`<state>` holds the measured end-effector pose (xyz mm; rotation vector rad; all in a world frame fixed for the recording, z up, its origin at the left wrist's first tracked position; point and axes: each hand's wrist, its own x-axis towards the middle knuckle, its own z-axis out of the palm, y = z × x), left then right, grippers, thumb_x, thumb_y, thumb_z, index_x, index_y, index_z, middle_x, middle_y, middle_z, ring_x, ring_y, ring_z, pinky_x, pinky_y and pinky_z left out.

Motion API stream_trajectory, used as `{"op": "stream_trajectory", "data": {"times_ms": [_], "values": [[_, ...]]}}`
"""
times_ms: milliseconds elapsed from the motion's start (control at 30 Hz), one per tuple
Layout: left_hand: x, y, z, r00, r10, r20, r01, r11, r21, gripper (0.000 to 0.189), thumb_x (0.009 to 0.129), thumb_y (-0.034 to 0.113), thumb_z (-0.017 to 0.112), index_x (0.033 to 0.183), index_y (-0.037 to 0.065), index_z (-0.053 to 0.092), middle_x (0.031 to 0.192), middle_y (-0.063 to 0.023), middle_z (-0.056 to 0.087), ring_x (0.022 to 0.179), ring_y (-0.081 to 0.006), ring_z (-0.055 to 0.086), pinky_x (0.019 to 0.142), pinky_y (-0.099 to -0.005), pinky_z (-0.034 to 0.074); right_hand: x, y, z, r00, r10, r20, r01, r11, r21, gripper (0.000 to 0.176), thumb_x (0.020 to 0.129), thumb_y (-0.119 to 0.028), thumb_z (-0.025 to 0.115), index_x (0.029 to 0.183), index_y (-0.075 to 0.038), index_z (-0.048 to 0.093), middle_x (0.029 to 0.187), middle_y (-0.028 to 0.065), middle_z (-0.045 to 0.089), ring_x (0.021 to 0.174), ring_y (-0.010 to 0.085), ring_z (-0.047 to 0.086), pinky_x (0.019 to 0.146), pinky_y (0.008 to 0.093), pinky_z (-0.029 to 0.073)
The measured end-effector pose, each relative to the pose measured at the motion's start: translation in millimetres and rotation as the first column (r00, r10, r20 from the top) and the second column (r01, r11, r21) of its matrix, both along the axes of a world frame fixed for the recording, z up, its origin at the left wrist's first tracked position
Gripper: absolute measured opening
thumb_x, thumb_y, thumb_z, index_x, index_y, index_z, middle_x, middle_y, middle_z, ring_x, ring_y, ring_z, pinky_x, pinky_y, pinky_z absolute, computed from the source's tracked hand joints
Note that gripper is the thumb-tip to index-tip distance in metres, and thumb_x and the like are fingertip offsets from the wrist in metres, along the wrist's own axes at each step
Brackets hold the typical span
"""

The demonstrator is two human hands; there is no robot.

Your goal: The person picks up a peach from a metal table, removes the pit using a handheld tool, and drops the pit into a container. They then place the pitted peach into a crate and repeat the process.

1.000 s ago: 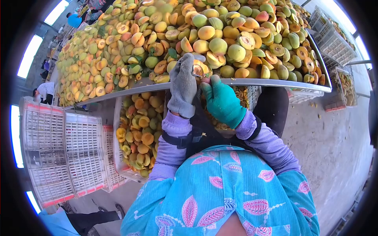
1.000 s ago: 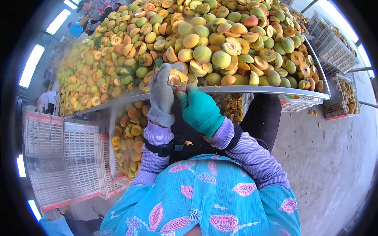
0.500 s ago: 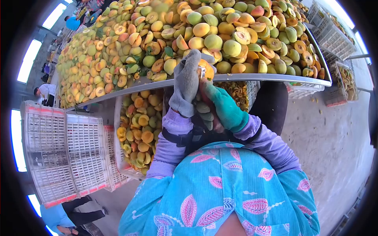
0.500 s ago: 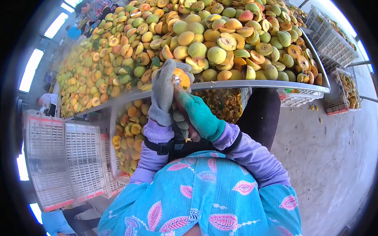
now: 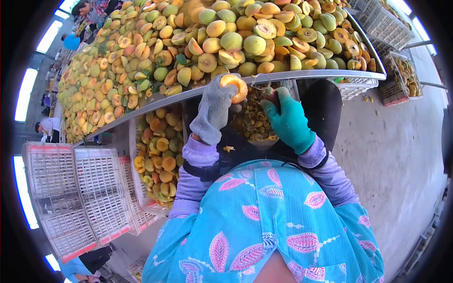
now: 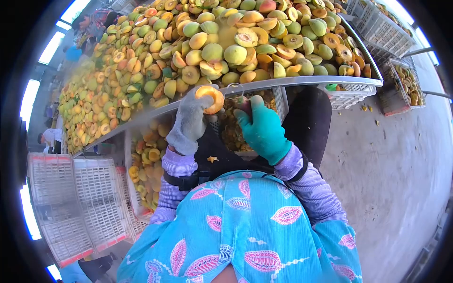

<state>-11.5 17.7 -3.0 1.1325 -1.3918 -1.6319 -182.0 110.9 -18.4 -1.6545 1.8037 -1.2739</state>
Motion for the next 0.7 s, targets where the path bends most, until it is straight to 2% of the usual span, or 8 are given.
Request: {"op": "stream_trajectory", "data": {"times_ms": [133,300,433,467,500,567,667,700], "values": [[2.7,3.6,0.8,0.981,-0.064,0.184,0.081,0.993,-0.084,0.034,0.089,0.02,0.05,0.115,0.003,0.062,0.093,-0.0099,0.066,0.07,-0.015,0.064,0.052,-0.0224,0.046,18.2,-7.6,-9.2,0.946,-0.092,-0.31,0.049,0.988,-0.143,0.021,0.088,-0.019,0.065,0.098,-0.007,0.051,0.076,0.0153,0.061,0.067,0.0339,0.063,0.056,0.0438,0.051],[11.7,26.0,17.1,0.993,-0.115,0.029,0.113,0.99,0.084,0.032,0.085,0.021,0.055,0.109,0.001,0.064,0.081,-0.0081,0.064,0.056,-0.0122,0.057,0.045,-0.0223,0.042,25.1,-11.7,-29.0,0.909,-0.117,-0.401,-0.01,0.953,-0.301,0.014,0.088,-0.013,0.065,0.096,-0.008,0.054,0.074,0.015,0.061,0.065,0.0379,0.062,0.054,0.0457,0.049],[91.4,52.8,32.5,0.99,0.128,0.059,-0.135,0.982,0.135,0.033,0.081,0.022,0.059,0.107,0.002,0.064,0.079,-0.0067,0.063,0.057,-0.0116,0.058,0.046,-0.0218,0.042,2.8,-1.5,-72.0,0.951,0.01,-0.308,0.067,0.969,0.238,0.027,0.091,-0.024,0.064,0.107,-0.003,0.058,0.084,0.0221,0.067,0.077,0.0432,0.065,0.063,0.0498,0.05],[126.0,59.9,19.1,0.964,0.223,0.144,-0.237,0.967,0.091,0.033,0.08,0.023,0.06,0.107,0.003,0.064,0.081,-0.0062,0.064,0.06,-0.0112,0.06,0.047,-0.0215,0.043,-1.4,1.8,-78.6,0.947,0.011,-0.321,0.031,0.992,0.124,0.027,0.09,-0.025,0.064,0.105,-0.003,0.056,0.077,0.0232,0.066,0.071,0.0428,0.065,0.057,0.051,0.049],[163.8,56.8,-10.0,0.918,0.296,0.265,-0.334,0.936,0.11,0.032,0.08,0.019,0.06,0.108,0.005,0.064,0.085,-0.0051,0.063,0.068,-0.0129,0.062,0.052,-0.0249,0.047,0.0,4.8,-64.3,0.974,0.037,-0.222,0.026,0.961,0.274,0.03,0.092,-0.025,0.064,0.107,0.001,0.058,0.09,0.0243,0.067,0.084,0.043,0.065,0.067,0.0459,0.051],[222.3,29.2,-86.9,0.578,0.471,0.667,-0.223,0.877,-0.426,0.032,0.083,0.017,0.06,0.113,0.007,0.064,0.099,-0.018,0.065,0.088,-0.0307,0.065,0.078,-0.039,0.052,-1.4,5.5,-60.4,0.988,0.116,-0.104,-0.092,0.972,0.214,0.028,0.094,-0.024,0.064,0.106,0.001,0.059,0.083,0.0193,0.066,0.07,0.034,0.065,0.058,0.0407,0.048],[220.0,-23.3,-113.1,0.19,0.641,0.743,-0.052,0.763,-0.645,0.032,0.086,0.019,0.06,0.114,0.007,0.065,0.116,-0.0224,0.061,0.105,-0.0362,0.061,0.09,-0.0427,0.049,6.9,3.2,-44.2,0.997,0.051,0.06,-0.07,0.926,0.37,0.025,0.095,-0.022,0.063,0.106,0.0,0.059,0.074,0.0091,0.062,0.056,0.0186,0.058,0.046,0.032,0.044],[223.6,-41.8,-139.7,0.236,0.674,0.7,0.046,0.712,-0.7,0.033,0.084,0.018,0.06,0.116,0.007,0.064,0.122,-0.0204,0.058,0.108,-0.0361,0.059,0.09,-0.0442,0.049,9.0,2.5,-39.5,0.993,0.004,0.121,-0.057,0.899,0.434,0.024,0.095,-0.021,0.063,0.107,-0.001,0.059,0.072,0.0059,0.06,0.053,0.0139,0.055,0.043,0.0293,0.043]]}}
